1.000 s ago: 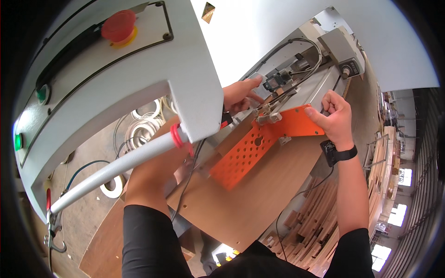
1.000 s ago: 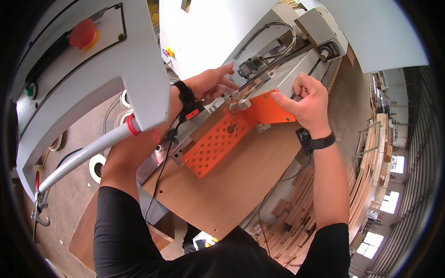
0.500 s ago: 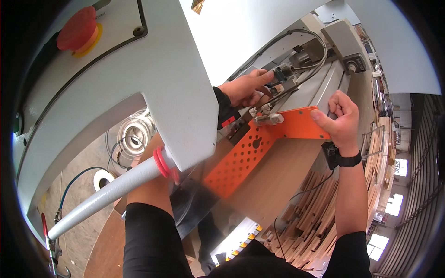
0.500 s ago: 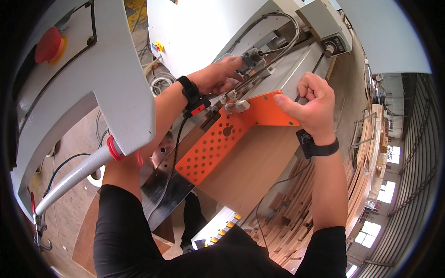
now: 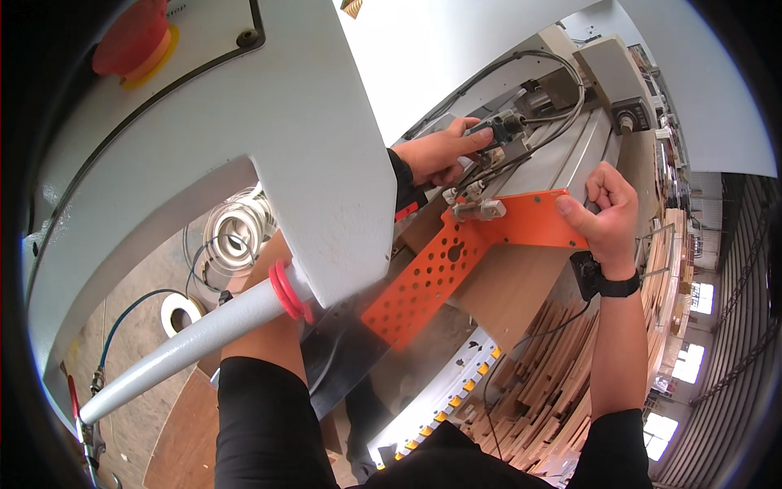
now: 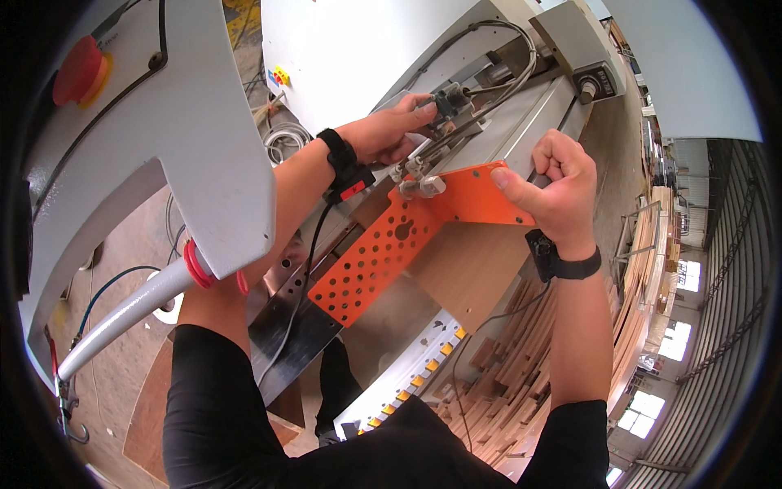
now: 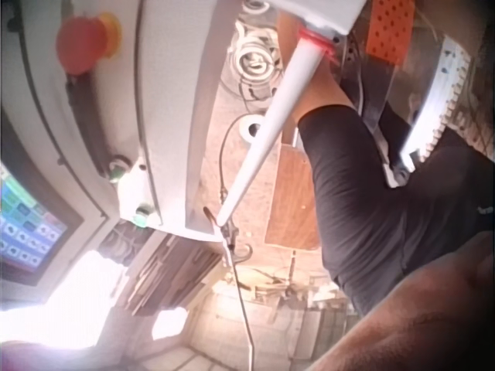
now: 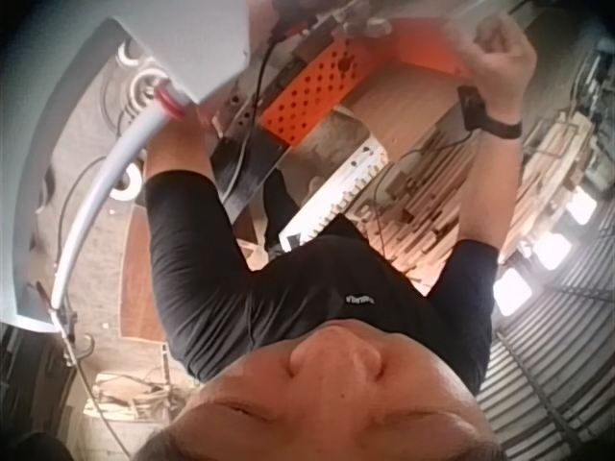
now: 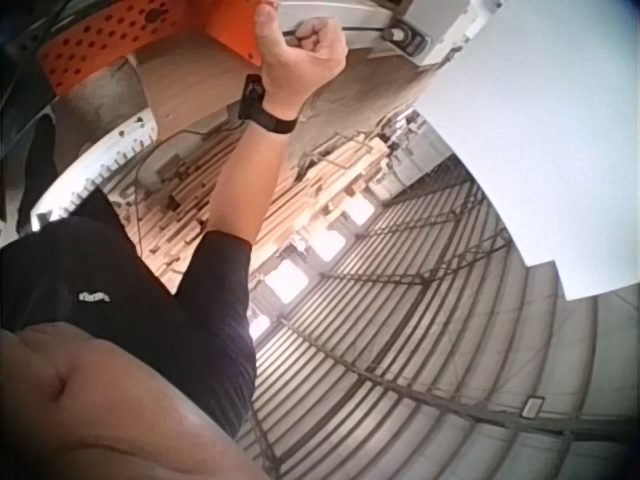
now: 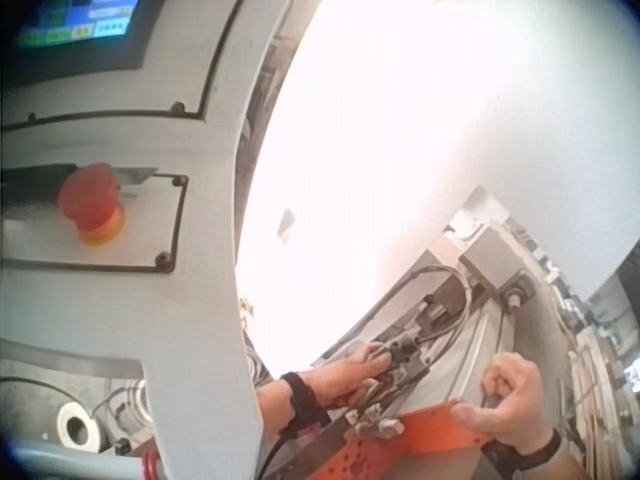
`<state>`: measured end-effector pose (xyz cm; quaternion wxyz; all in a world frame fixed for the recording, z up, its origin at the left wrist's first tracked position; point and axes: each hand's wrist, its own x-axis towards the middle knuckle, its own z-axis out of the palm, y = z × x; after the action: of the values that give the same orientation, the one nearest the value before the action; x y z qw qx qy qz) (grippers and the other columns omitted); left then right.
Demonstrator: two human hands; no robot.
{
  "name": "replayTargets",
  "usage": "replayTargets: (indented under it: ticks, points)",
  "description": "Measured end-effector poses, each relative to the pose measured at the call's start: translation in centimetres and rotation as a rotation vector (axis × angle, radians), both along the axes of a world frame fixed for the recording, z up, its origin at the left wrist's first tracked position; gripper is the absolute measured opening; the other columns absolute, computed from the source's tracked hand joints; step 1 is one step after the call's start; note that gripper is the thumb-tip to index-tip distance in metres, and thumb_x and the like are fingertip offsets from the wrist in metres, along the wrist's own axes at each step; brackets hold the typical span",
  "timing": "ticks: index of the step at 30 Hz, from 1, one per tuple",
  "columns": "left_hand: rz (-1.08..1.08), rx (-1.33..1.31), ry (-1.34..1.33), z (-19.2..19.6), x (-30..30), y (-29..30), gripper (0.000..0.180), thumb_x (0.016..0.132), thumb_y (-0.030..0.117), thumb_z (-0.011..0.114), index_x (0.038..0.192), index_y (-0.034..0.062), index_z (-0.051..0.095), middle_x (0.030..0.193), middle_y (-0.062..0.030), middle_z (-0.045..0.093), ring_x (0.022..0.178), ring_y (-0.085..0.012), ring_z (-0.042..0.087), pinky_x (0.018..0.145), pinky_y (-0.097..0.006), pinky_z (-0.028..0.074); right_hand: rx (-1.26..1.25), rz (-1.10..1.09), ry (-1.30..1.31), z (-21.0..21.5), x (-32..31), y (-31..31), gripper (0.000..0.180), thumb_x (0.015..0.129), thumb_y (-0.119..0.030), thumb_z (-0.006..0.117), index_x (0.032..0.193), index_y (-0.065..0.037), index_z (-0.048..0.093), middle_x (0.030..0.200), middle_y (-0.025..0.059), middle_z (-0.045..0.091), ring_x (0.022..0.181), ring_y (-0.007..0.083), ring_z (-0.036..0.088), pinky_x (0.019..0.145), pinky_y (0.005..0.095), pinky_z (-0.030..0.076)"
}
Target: Operating a woodworking machine to process wooden panels in a furniture manufacturing facility.
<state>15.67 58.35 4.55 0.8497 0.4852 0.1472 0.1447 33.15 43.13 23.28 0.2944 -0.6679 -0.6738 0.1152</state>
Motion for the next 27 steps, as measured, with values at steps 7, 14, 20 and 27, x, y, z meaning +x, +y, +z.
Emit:
replayTargets:
  ticks: [7, 14, 20, 27]
  points:
    - [0.03, -0.002, -0.022, -0.2, 0.4, -0.2, 0.073, 0.102, 0.056, 0.054, 0.154, 0.0139, 0.025, 0.116, -0.0102, 0.055, 0.052, -0.0054, 0.039, 0.045, -0.022, 0.033, 0.008, 0.003, -0.025, 0.2, 0.1, 0.0, 0.06, 0.068, -0.028, 0.089, 0.067, -0.01, 0.032, 0.067, -0.0059, 0.028, 0.062, 0.0062, 0.023, 0.053, 0.0262, 0.018]
    - [0.04, 0.048, 0.029, -0.1, -0.6, -0.3, 0.078, 0.099, 0.062, 0.053, 0.154, 0.0132, 0.026, 0.108, -0.0092, 0.06, 0.048, -0.0049, 0.038, 0.04, -0.023, 0.031, 0.002, 0.003, 0.02, 0.1, -0.2, 0.1, 0.061, 0.068, -0.03, 0.09, 0.067, -0.01, 0.032, 0.068, -0.0065, 0.027, 0.062, 0.0062, 0.023, 0.053, 0.0261, 0.018]
    - [0.246, 0.107, 0.259, 2.4, -7.1, -2.8, 0.064, 0.106, 0.049, 0.049, 0.147, 0.002, 0.036, 0.091, -0.0072, 0.06, 0.044, -0.0047, 0.037, 0.039, -0.021, 0.033, 0.033, 0.005, -0.009, 0.3, -0.1, -0.1, 0.066, 0.068, -0.035, 0.092, 0.066, -0.01, 0.031, 0.066, -0.0063, 0.026, 0.061, 0.0069, 0.023, 0.053, 0.0266, 0.018]
    - [0.445, 0.035, 0.204, -0.4, -19.0, -10.4, 0.043, 0.107, 0.029, 0.052, 0.136, -0.001, 0.045, 0.072, -0.0063, 0.056, 0.044, -0.0084, 0.041, 0.041, -0.024, 0.035, 0.061, 0.013, -0.08, -0.1, -0.8, -0.4, 0.062, 0.076, -0.035, 0.089, 0.067, -0.009, 0.033, 0.066, -0.007, 0.026, 0.062, 0.006, 0.024, 0.054, 0.0259, 0.019]
